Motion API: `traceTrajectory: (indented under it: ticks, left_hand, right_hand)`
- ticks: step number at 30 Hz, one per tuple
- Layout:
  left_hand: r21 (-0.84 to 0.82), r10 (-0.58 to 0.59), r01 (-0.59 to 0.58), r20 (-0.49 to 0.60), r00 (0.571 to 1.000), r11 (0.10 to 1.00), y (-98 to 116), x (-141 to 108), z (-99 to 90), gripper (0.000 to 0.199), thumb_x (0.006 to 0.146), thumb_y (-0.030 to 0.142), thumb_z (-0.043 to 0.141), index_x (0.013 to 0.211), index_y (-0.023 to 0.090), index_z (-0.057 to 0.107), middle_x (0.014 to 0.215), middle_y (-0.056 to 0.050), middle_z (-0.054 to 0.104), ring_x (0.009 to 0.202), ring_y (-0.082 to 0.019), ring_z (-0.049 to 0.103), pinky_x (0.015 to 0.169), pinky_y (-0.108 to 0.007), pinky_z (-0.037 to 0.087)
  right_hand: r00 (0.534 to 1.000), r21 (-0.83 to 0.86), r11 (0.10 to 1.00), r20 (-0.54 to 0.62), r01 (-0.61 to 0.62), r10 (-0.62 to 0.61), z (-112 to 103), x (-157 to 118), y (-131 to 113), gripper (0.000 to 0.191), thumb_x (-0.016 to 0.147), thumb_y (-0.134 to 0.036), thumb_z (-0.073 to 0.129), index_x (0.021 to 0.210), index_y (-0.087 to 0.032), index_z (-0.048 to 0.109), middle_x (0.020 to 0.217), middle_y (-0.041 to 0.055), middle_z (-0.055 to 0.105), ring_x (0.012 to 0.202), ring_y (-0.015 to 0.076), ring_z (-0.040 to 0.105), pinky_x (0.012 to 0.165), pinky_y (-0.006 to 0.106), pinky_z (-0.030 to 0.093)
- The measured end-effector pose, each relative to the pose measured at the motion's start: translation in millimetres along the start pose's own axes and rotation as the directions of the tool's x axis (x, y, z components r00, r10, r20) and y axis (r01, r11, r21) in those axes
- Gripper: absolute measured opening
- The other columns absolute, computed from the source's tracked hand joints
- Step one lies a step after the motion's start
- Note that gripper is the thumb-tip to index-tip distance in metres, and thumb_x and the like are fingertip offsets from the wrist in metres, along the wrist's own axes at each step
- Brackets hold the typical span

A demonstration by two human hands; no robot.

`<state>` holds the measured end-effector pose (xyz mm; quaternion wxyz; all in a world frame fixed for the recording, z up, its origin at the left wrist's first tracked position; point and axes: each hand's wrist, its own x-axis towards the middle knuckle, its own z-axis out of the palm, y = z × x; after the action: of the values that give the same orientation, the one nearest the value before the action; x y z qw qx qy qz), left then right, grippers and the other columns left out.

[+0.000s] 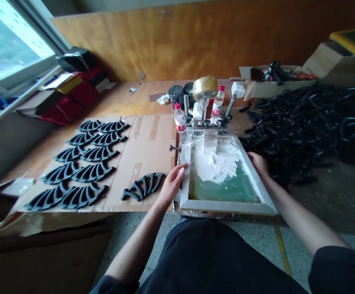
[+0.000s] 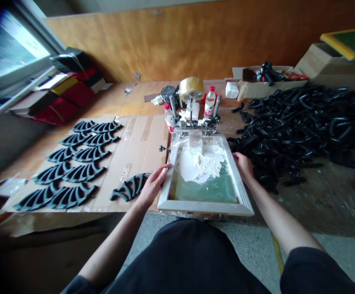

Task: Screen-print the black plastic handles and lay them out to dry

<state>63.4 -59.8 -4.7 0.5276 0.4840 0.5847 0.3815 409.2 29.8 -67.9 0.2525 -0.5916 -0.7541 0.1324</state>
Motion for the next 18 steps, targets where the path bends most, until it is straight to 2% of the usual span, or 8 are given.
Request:
traceTrajectory:
  ticks: [2,5,7,9,12,14,16,18]
  left_hand:
    - [0.085,-0.049,0.050,-0.014,0.999,0.995,-31,1,4.0,0.063,0.085,0.055,0.053,0.139,0.025,0.047,0.065,0.004,0.052,0.053,-0.009,0.042,0.051,-0.021,0.034]
    - [0.253,-0.075,0.089,-0.064,0.995,0.963,-65,11,10.9,0.065,0.086,0.048,0.052,0.145,0.025,0.038,0.063,0.006,0.049,0.053,-0.009,0.044,0.053,-0.020,0.035]
    - [0.320,-0.087,0.107,-0.074,0.993,0.941,-76,19,12.7,0.063,0.087,0.046,0.051,0.144,0.025,0.040,0.063,0.005,0.051,0.055,-0.010,0.046,0.054,-0.020,0.035]
    - [0.335,-0.111,0.127,-0.068,0.992,0.934,-80,23,12.1,0.061,0.086,0.048,0.051,0.142,0.025,0.042,0.065,0.005,0.053,0.055,-0.010,0.048,0.054,-0.021,0.037]
    - [0.337,-0.120,0.139,-0.074,0.990,0.931,-81,24,9.9,0.058,0.085,0.050,0.053,0.138,0.026,0.048,0.068,0.003,0.058,0.057,-0.011,0.052,0.056,-0.022,0.041]
    - [0.328,-0.112,0.135,-0.087,0.990,0.935,-83,24,9.2,0.056,0.085,0.049,0.054,0.137,0.026,0.050,0.071,0.002,0.060,0.060,-0.012,0.054,0.057,-0.022,0.042]
    - [0.315,-0.110,0.135,-0.096,0.989,0.940,-84,23,9.4,0.056,0.085,0.049,0.054,0.136,0.026,0.050,0.073,0.001,0.061,0.062,-0.012,0.055,0.057,-0.022,0.042]
    - [0.303,-0.113,0.138,-0.099,0.989,0.943,-85,23,10.0,0.056,0.085,0.049,0.054,0.136,0.026,0.051,0.074,0.001,0.061,0.062,-0.012,0.055,0.057,-0.022,0.042]
  right_hand:
    - [0.992,-0.007,0.997,-0.110,-0.070,0.069,-9,20,-2,0.033,0.095,-0.035,0.047,0.120,-0.017,0.059,0.123,0.0150,0.057,0.103,0.0241,0.059,0.082,0.039,0.052]
    - [0.986,-0.069,0.996,-0.150,0.062,-0.072,-1,53,-42,0.055,0.083,-0.036,0.064,0.132,-0.015,0.051,0.139,0.0170,0.047,0.122,0.0311,0.048,0.093,0.043,0.047]
    - [0.979,-0.130,0.973,-0.042,0.191,-0.198,11,68,-77,0.057,0.076,-0.032,0.073,0.127,-0.016,0.055,0.130,0.0145,0.055,0.120,0.0308,0.049,0.094,0.043,0.044]
    - [0.968,-0.158,0.959,0.124,0.235,-0.216,23,70,-104,0.036,0.077,-0.028,0.072,0.110,-0.017,0.063,0.108,0.0106,0.065,0.103,0.0268,0.057,0.086,0.038,0.046]
    - [0.925,-0.143,0.942,0.283,0.304,-0.255,31,48,-116,0.009,0.084,-0.024,0.063,0.091,-0.019,0.066,0.088,0.0063,0.068,0.083,0.0215,0.061,0.071,0.030,0.045]
    - [0.850,-0.078,0.888,0.337,0.453,-0.404,28,25,-111,0.012,0.085,-0.015,0.056,0.090,-0.019,0.066,0.088,0.0057,0.067,0.082,0.0198,0.061,0.069,0.028,0.043]
    - [0.733,0.023,0.800,0.387,0.599,-0.560,21,8,-104,0.022,0.081,-0.006,0.052,0.091,-0.019,0.066,0.090,0.0048,0.068,0.084,0.0182,0.061,0.071,0.027,0.042]
    - [0.647,0.103,0.748,0.432,0.656,-0.628,14,3,-100,0.022,0.078,-0.005,0.054,0.087,-0.020,0.066,0.086,0.0025,0.067,0.082,0.0169,0.060,0.069,0.026,0.041]
